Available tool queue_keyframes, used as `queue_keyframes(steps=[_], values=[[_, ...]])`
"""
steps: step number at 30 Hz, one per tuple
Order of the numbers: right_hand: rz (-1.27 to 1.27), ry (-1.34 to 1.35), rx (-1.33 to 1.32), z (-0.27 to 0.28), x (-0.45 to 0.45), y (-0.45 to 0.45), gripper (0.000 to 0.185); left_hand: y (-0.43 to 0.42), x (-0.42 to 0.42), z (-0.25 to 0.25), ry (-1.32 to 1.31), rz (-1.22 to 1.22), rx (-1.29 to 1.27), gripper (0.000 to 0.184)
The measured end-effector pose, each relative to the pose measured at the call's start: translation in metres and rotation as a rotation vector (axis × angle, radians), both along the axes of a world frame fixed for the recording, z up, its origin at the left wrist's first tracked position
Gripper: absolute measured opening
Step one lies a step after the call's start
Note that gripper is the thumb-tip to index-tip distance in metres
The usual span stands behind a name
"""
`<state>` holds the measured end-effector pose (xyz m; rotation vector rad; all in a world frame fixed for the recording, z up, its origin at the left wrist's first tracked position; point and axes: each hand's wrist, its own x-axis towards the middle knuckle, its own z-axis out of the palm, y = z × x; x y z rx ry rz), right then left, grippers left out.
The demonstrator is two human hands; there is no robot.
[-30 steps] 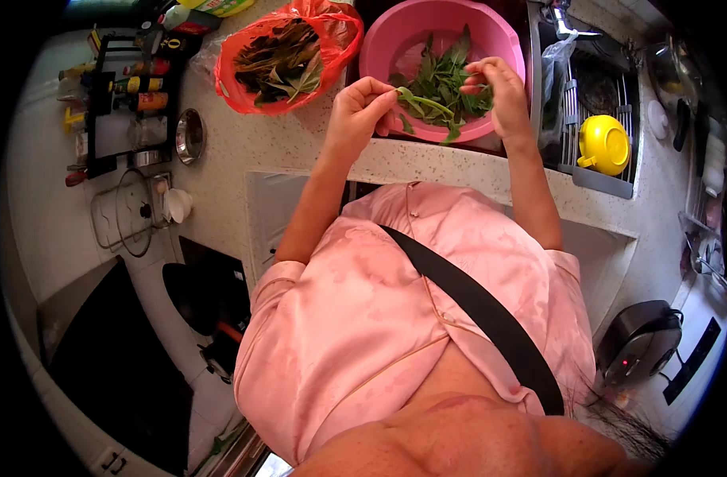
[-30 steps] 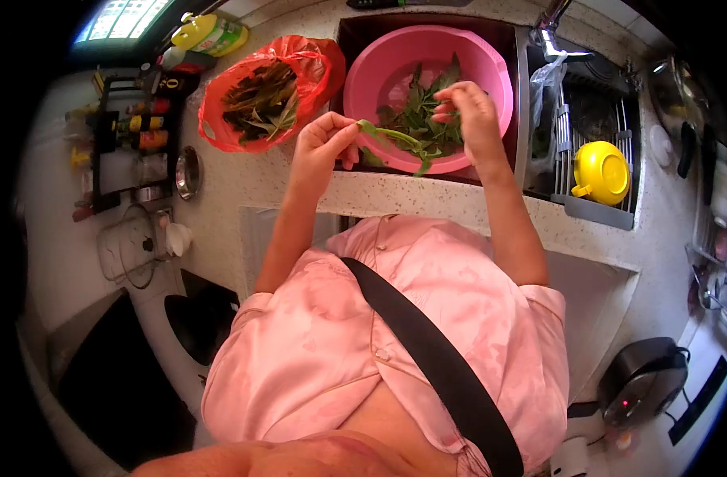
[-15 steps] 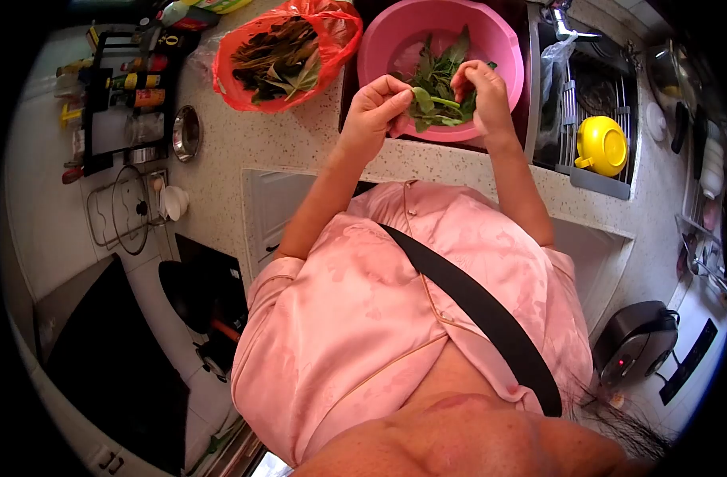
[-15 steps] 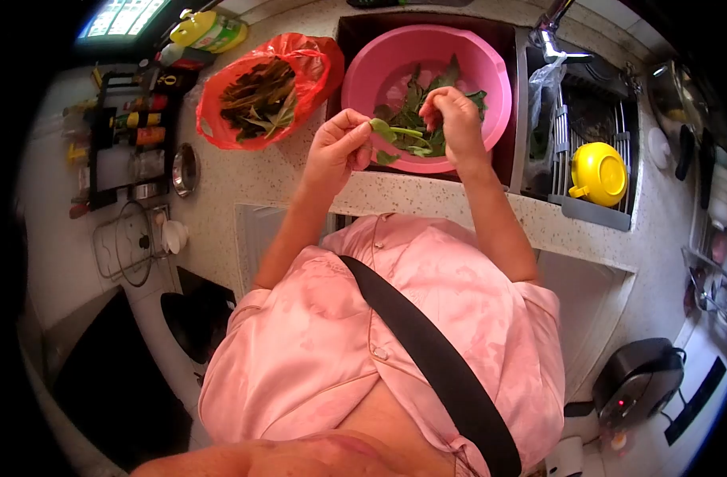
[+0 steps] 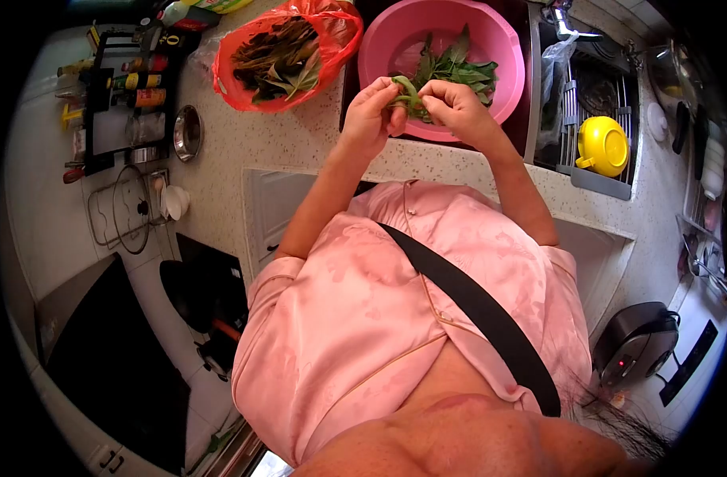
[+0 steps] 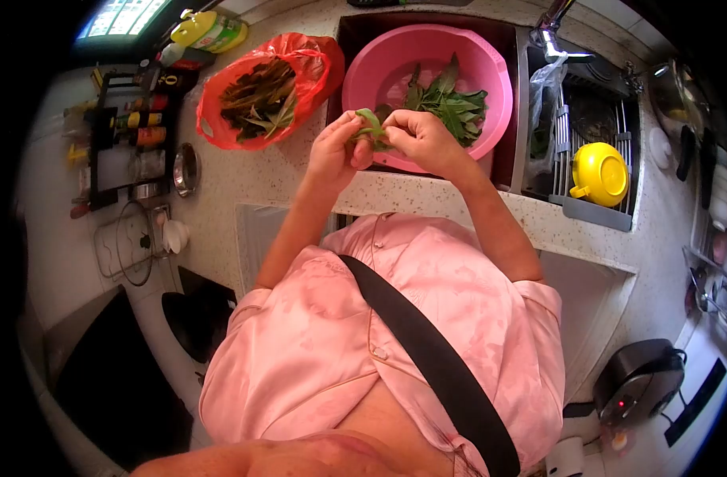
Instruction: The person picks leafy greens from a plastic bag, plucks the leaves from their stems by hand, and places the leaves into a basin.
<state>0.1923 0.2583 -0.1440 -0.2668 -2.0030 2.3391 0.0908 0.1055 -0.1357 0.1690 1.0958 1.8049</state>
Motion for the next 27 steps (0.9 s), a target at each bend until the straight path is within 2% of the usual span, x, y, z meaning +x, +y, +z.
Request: queue_keyframes(steps=[4,6,7,9,11,14,16,17,19,20,21,23,24,27], values=[[-0.001,0.031,0.172,-0.029,-0.001,-0.002,0.016,-0.001,0.007,-0.007,-0.057,0.007,-0.052,0.01],[-0.165,0.033,0.25,-0.04,-0.004,-0.01,0.016,0.001,0.011,-0.015,-0.1,0.004,-0.017,0.011],[-0.166,0.032,0.249,-0.045,-0.006,-0.006,0.016,0.001,0.012,-0.017,-0.143,0.005,0.018,0.013],[-0.513,-0.128,-0.303,-0.059,-0.013,0.01,0.014,-0.001,0.011,-0.015,-0.173,0.005,0.047,0.015],[-0.646,-0.036,-0.28,-0.061,-0.018,0.027,0.017,-0.006,0.008,-0.013,-0.195,0.011,0.075,0.018],[-0.527,0.007,-0.21,-0.061,-0.025,0.045,0.02,-0.012,0.006,-0.018,-0.274,-0.083,0.165,0.022],[-0.472,0.069,0.041,-0.062,-0.036,0.046,0.024,-0.012,0.006,-0.018,-0.323,-0.142,0.196,0.026],[-0.474,0.069,0.042,-0.062,-0.036,0.045,0.024,-0.011,0.008,-0.017,-0.323,-0.145,0.197,0.026],[-0.613,0.278,0.893,-0.054,-0.037,0.042,0.027,-0.012,0.011,-0.01,-0.357,-0.142,0.116,0.025],[-0.506,0.239,0.711,-0.05,-0.032,0.038,0.029,-0.013,0.01,-0.011,-0.354,-0.137,0.117,0.025],[-0.5,0.24,0.707,-0.043,-0.028,0.033,0.029,-0.015,0.01,-0.013,-0.394,-0.158,0.135,0.024],[-0.08,0.039,-0.074,-0.028,-0.017,0.024,0.031,-0.016,0.011,-0.015,-0.438,-0.178,0.153,0.024],[0.003,0.042,-0.191,-0.018,-0.011,0.019,0.032,-0.016,0.011,-0.015,-0.422,-0.205,0.145,0.024],[0.135,0.08,-0.149,-0.023,-0.001,0.007,0.027,-0.015,0.013,-0.02,-0.365,-0.259,0.115,0.026]])
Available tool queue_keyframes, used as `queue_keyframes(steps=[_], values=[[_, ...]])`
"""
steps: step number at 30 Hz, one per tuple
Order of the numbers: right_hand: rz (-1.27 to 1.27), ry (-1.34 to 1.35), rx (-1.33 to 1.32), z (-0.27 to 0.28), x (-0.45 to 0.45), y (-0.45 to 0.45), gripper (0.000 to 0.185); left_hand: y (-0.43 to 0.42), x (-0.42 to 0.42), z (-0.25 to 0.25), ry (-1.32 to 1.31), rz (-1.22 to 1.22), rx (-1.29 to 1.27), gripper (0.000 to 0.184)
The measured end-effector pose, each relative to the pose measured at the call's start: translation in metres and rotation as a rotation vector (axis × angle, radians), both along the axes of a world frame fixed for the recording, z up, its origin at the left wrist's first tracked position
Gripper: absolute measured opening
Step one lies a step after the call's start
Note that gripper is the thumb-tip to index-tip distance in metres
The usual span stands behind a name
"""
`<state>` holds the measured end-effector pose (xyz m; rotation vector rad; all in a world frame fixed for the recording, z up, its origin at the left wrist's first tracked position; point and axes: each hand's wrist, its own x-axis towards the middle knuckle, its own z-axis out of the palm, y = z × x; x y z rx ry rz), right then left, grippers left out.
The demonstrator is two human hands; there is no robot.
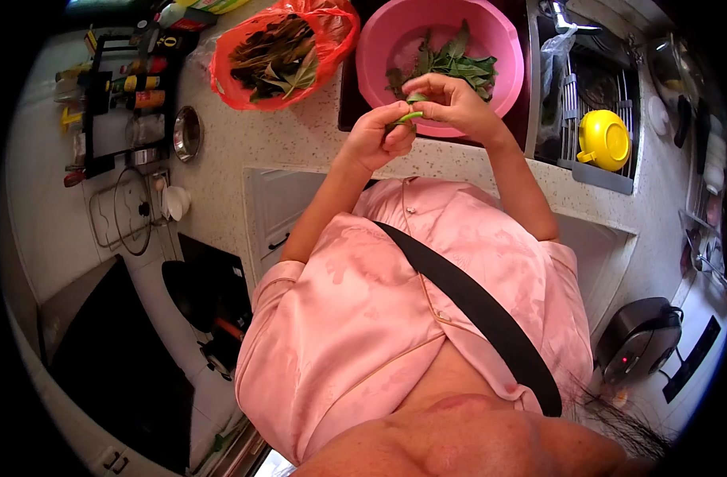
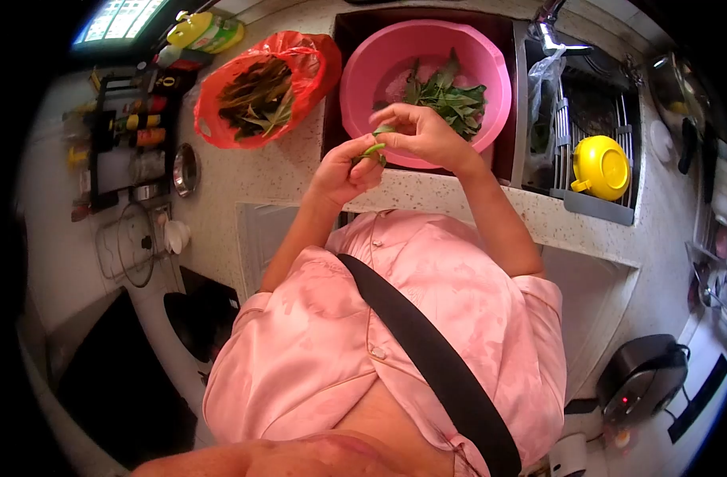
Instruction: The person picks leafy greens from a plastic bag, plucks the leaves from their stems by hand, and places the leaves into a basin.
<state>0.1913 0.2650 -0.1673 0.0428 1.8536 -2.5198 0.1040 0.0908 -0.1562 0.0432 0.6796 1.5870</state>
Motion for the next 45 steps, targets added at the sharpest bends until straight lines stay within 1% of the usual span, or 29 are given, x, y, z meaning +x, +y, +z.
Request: queue_keyframes(steps=[1,2,4,5,6,8,11,13,18,21,23,24,26,27,28,29,30,31,32,33,34,36,37,38,39,40,42,43,45], values=[[-0.01,-0.005,0.01,-0.005,0.0,0.0,0.021,0.0,0.001,-0.002,0.048,-0.021,-0.009,0.025],[-0.012,-0.007,0.009,-0.006,0.003,0.002,0.021,0.0,0.001,-0.001,0.046,-0.023,-0.009,0.025],[-0.109,-0.116,0.063,-0.002,0.007,0.005,0.015,-0.001,0.0,0.002,0.143,-0.061,-0.14,0.017],[-0.157,-0.113,0.019,-0.005,0.008,0.003,0.021,-0.002,0.0,0.003,0.141,-0.061,-0.141,0.017],[-0.157,-0.114,0.019,-0.008,0.008,0.005,0.021,-0.003,-0.001,0.004,0.17,-0.075,-0.157,0.016],[-0.067,-0.22,-0.01,-0.013,0.013,0.013,0.027,-0.004,-0.002,0.003,0.199,-0.09,-0.171,0.016],[-0.113,-0.254,-0.061,-0.013,0.017,0.016,0.031,-0.009,-0.003,-0.004,0.21,-0.1,-0.149,0.018],[-0.145,-0.266,-0.102,-0.014,0.021,0.018,0.03,-0.012,-0.003,-0.005,0.183,-0.108,-0.15,0.022],[-0.19,-0.281,-0.229,-0.014,0.027,0.02,0.03,-0.012,-0.001,-0.007,0.163,-0.097,-0.167,0.022],[-0.212,-0.307,-0.295,-0.014,0.029,0.019,0.024,-0.009,0.001,-0.006,0.145,-0.093,-0.176,0.021],[-0.207,-0.215,-0.14,-0.016,0.029,0.02,0.017,-0.007,0.001,-0.007,0.144,-0.088,-0.191,0.02],[-0.209,-0.215,-0.14,-0.015,0.03,0.02,0.017,-0.007,-0.001,-0.009,0.162,-0.105,-0.184,0.019],[-0.274,-0.175,-0.029,-0.012,0.031,0.021,0.013,-0.006,-0.001,-0.009,0.181,-0.121,-0.18,0.019],[-0.273,-0.175,-0.031,-0.014,0.032,0.024,0.013,-0.004,0.001,-0.007,0.268,-0.094,-0.21,0.018],[-0.294,-0.23,0.088,-0.017,0.033,0.029,0.011,-0.003,0.002,-0.005,0.356,-0.066,-0.239,0.018],[-0.314,-0.283,0.209,-0.019,0.033,0.031,0.01,-0.003,0.002,-0.005,0.356,-0.063,-0.241,0.018],[-0.31,-0.281,0.209,-0.018,0.033,0.03,0.01,-0.002,0.002,-0.005,0.415,-0.08,-0.277,0.018],[-0.465,-0.063,0.578,-0.015,0.032,0.027,0.014,-0.002,0.002,-0.005,0.475,-0.099,-0.313,0.018],[-0.614,0.165,0.942,-0.01,0.032,0.022,0.019,-0.002,0.002,-0.005,0.477,-0.1,-0.315,0.018],[-0.478,0.142,0.773,0.004,0.033,0.016,0.026,-0.002,0.002,-0.006,0.514,-0.117,-0.319,0.018],[-0.382,0.198,0.669,0.002,0.031,0.01,0.022,-0.001,0.002,-0.007,0.554,-0.138,-0.32,0.018],[-0.139,0.205,0.805,0.005,0.028,0.003,0.019,0.0,0.004,-0.005,0.609,-0.157,-0.346,0.018],[-0.173,0.199,0.818,0.005,0.027,0.0,0.019,0.003,0.003,-0.003,0.666,-0.164,-0.365,0.018],[-0.158,0.117,0.79,0.003,0.028,-0.004,0.015,0.004,0.002,-0.003,0.677,-0.197,-0.342,0.018],[-0.143,0.033,0.757,-0.001,0.029,-0.008,0.013,0.002,0.001,-0.003,0.756,-0.209,-0.378,0.017],[-0.177,0.02,0.769,-0.005,0.03,-0.01,0.013,0.001,0.002,-0.004,0.836,-0.217,-0.413,0.016],[-0.087,0.043,0.902,-0.014,0.029,-0.013,0.016,-0.002,0.005,-0.008,0.885,-0.248,-0.412,0.016],[-0.103,0.035,0.909,-0.014,0.029,-0.015,0.016,-0.003,0.007,-0.011,0.927,-0.248,-0.44,0.016],[-0.019,-0.039,1.023,-0.014,0.027,-0.018,0.014,-0.003,0.01,-0.015,0.953,-0.248,-0.46,0.015]])
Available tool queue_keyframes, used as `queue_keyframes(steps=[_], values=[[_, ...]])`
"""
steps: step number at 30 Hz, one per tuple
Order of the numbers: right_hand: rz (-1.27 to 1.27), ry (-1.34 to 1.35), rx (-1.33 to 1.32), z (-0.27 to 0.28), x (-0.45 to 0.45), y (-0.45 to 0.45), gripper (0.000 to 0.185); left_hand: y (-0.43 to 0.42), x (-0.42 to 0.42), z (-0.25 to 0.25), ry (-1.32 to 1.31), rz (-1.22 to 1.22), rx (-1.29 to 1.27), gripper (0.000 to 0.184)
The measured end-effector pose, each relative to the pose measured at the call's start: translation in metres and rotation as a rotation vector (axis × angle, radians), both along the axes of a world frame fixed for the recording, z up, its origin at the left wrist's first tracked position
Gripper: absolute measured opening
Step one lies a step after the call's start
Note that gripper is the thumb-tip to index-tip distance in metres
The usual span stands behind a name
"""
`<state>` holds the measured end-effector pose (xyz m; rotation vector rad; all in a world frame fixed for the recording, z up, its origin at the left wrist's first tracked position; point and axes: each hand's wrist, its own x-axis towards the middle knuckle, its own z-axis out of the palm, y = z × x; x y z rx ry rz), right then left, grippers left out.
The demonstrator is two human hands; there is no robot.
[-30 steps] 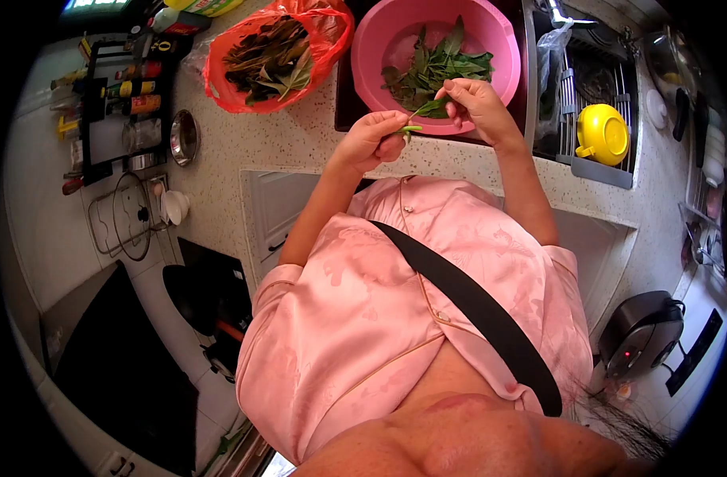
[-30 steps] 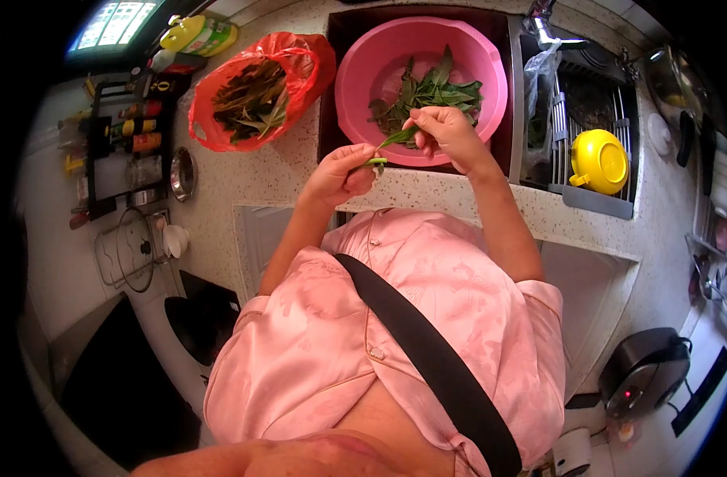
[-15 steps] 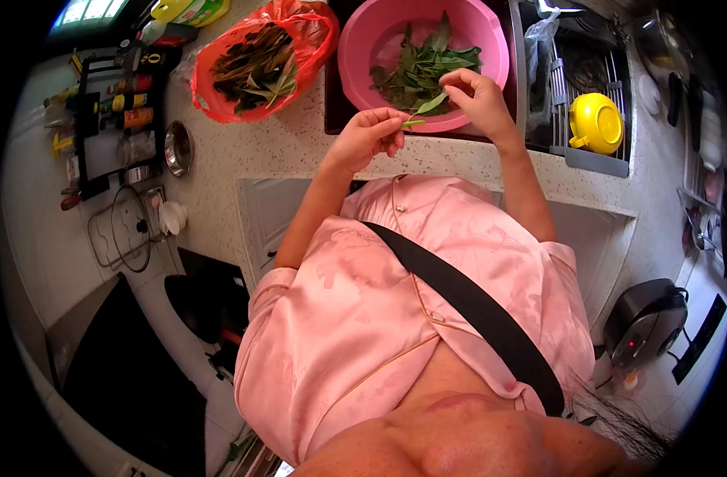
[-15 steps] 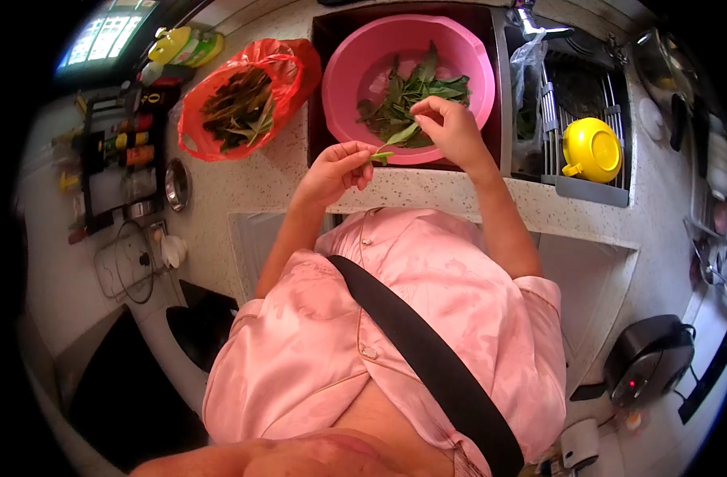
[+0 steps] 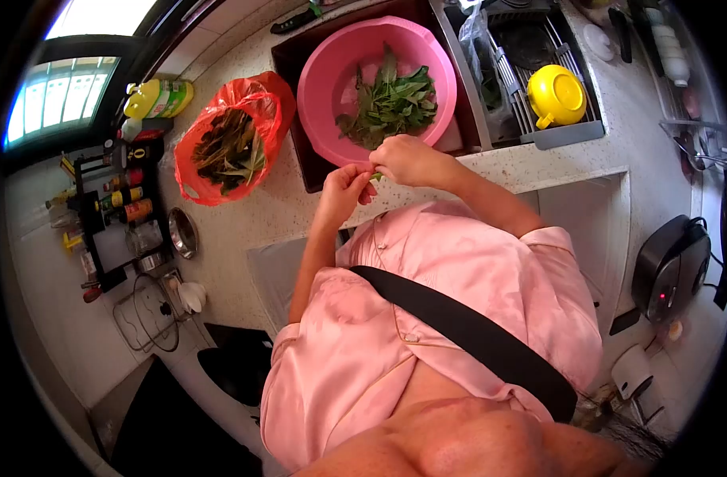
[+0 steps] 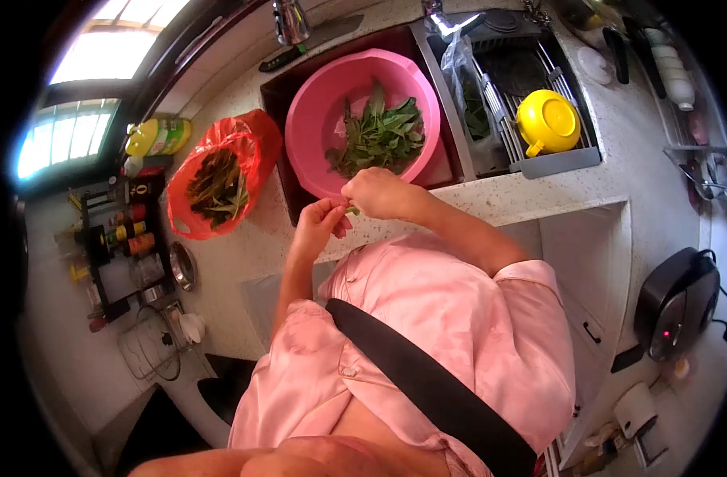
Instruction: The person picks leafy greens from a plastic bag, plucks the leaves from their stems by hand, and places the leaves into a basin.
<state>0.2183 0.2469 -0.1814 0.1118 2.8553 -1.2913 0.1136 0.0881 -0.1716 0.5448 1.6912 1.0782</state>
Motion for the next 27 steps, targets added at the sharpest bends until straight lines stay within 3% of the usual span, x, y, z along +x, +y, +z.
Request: queue_keyframes(steps=[4,7,9,10,11,13,14,17,19,21,24,27], values=[[-0.035,0.11,0.034,-0.011,-0.007,-0.004,0.013,-0.001,-0.002,0.002,0.085,0.047,-0.002,0.014],[-0.293,0.336,-0.044,-0.013,-0.019,-0.007,0.011,0.0,-0.009,0.005,0.108,0.071,0.053,0.015],[-0.501,0.34,-0.385,-0.014,-0.029,0.005,0.013,-0.002,-0.011,0.005,0.125,0.115,0.061,0.016],[-0.424,0.279,-0.42,-0.02,-0.032,0.016,0.028,-0.002,-0.013,0.005,0.087,0.119,0.059,0.014],[-0.432,0.284,-0.414,-0.023,-0.031,0.018,0.028,-0.001,-0.011,0.006,0.089,0.109,0.065,0.014],[-0.469,0.522,0.193,-0.02,-0.03,0.02,0.044,0.003,-0.009,0.008,0.106,0.216,0.098,0.012],[-0.355,0.405,0.013,-0.02,-0.028,0.02,0.054,0.0,-0.012,-0.003,0.098,0.228,0.15,0.018],[-0.057,0.243,-0.297,-0.005,-0.013,0.014,0.037,0.008,-0.006,-0.001,0.08,0.288,0.203,0.025],[-0.09,0.158,-0.336,-0.006,-0.006,0.004,0.027,0.011,-0.003,-0.005,0.053,0.249,0.221,0.028],[-0.143,0.274,-0.221,-0.008,0.005,0.007,0.022,0.013,0.0,-0.007,0.028,0.217,0.235,0.03],[-0.772,0.295,-0.29,0.016,0.032,0.04,0.014,0.01,0.003,-0.008,0.055,0.27,0.244,0.038],[-1.218,0.443,-0.181,-0.024,0.059,0.107,0.013,-0.004,-0.006,-0.01,0.075,0.27,0.187,0.033]])
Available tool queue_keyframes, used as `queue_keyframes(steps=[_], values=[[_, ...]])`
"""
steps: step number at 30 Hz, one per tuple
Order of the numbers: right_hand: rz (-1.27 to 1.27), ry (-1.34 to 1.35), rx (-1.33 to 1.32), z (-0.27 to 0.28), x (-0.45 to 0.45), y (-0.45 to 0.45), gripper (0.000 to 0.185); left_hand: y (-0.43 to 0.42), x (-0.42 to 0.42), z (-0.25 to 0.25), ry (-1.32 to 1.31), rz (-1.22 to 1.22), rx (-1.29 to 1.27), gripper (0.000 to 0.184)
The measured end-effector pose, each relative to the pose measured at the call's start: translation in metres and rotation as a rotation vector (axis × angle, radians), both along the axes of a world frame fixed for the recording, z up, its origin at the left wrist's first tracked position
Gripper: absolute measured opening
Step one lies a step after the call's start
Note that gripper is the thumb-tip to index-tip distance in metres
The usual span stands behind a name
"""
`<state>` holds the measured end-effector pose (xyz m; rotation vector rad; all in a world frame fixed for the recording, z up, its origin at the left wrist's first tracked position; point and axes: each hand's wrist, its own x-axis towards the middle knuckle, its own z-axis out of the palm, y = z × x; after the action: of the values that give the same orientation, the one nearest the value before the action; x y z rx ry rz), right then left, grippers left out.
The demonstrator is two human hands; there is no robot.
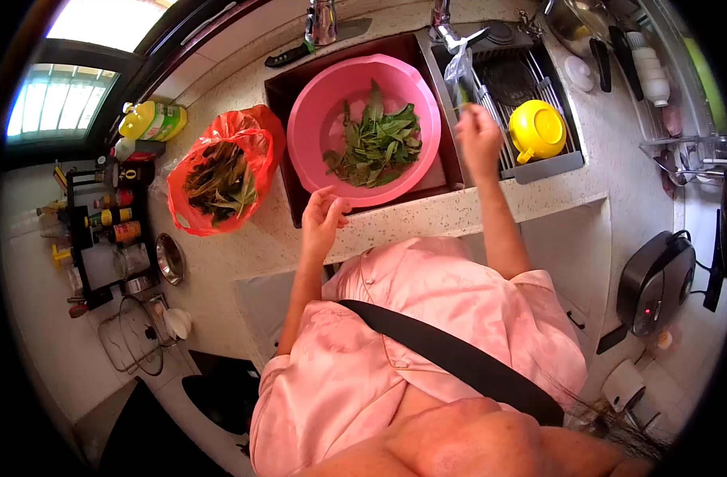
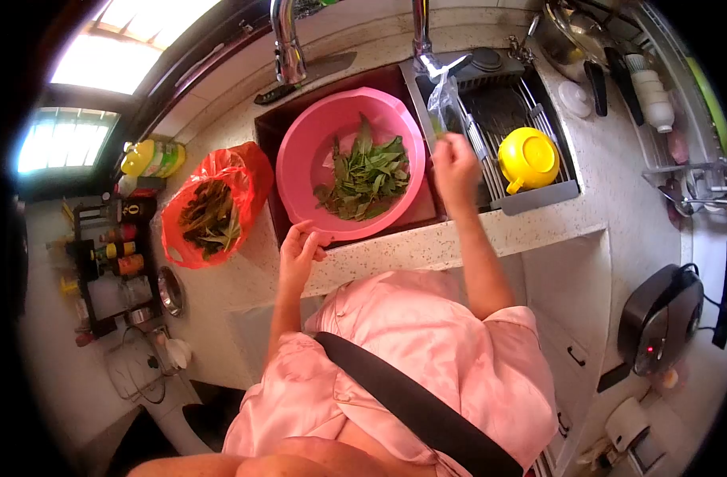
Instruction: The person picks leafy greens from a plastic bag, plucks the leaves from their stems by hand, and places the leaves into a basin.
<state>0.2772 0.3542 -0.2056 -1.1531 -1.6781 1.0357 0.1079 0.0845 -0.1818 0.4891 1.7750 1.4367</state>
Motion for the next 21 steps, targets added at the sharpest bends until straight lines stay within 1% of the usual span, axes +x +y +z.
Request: queue_keyframes(steps=[1,2,4,5,6,7,8,9,10,12,14,15,16,17,19,20,21], values=[[-0.035,0.0,0.048,-0.014,0.008,0.019,0.016,-0.004,-0.001,0.002,0.023,-0.001,-0.02,0.029],[-0.068,0.002,0.1,-0.025,0.016,0.033,0.018,-0.009,-0.003,0.001,0.023,0.002,-0.012,0.029],[0.005,-0.436,0.233,-0.038,0.027,0.048,0.028,-0.016,-0.006,-0.004,-0.007,-0.018,-0.072,0.027],[0.034,-0.471,0.267,-0.055,0.029,0.051,0.042,-0.018,-0.006,-0.003,-0.021,-0.023,-0.077,0.027],[0.077,-0.437,0.287,-0.049,0.028,0.047,0.053,-0.021,-0.007,0.0,-0.027,-0.006,-0.082,0.026],[0.06,-0.367,0.394,-0.053,0.025,0.043,0.052,-0.022,-0.007,0.005,-0.029,0.031,-0.042,0.025],[0.101,-0.347,0.266,-0.04,0.019,0.033,0.052,-0.022,-0.009,0.012,-0.043,0.067,-0.004,0.022],[0.146,-0.248,0.003,-0.042,0.015,0.028,0.051,-0.027,-0.017,0.016,-0.006,0.095,0.011,0.021],[0.185,-0.267,0.001,-0.033,0.01,0.021,0.047,-0.032,-0.029,0.022,0.034,0.117,0.017,0.019],[0.219,-0.412,0.04,-0.012,0.005,0.008,0.041,-0.045,-0.054,0.051,0.191,0.239,0.1,0.016],[0.263,-0.362,0.078,-0.005,0.001,0.006,0.038,-0.061,-0.086,0.065,0.362,0.416,0.122,0.013],[0.276,-0.382,0.042,0.001,-0.001,0.007,0.038,-0.068,-0.101,0.074,0.427,0.493,0.11,0.013],[0.288,-0.339,0.06,0.004,-0.005,0.007,0.036,-0.073,-0.116,0.081,0.49,0.561,0.1,0.013],[0.308,-0.304,0.069,0.001,-0.008,0.01,0.033,-0.075,-0.132,0.085,0.501,0.562,0.106,0.013],[0.327,-0.266,0.085,0.005,-0.016,0.009,0.031,-0.077,-0.159,0.085,0.951,0.608,-0.123,0.014],[0.341,-0.197,0.08,0.012,-0.024,0.003,0.029,-0.076,-0.175,0.076,0.955,0.613,-0.116,0.014],[0.351,-0.123,0.076,0.018,-0.03,-0.002,0.027,-0.072,-0.192,0.061,1.122,0.543,-0.204,0.014]])
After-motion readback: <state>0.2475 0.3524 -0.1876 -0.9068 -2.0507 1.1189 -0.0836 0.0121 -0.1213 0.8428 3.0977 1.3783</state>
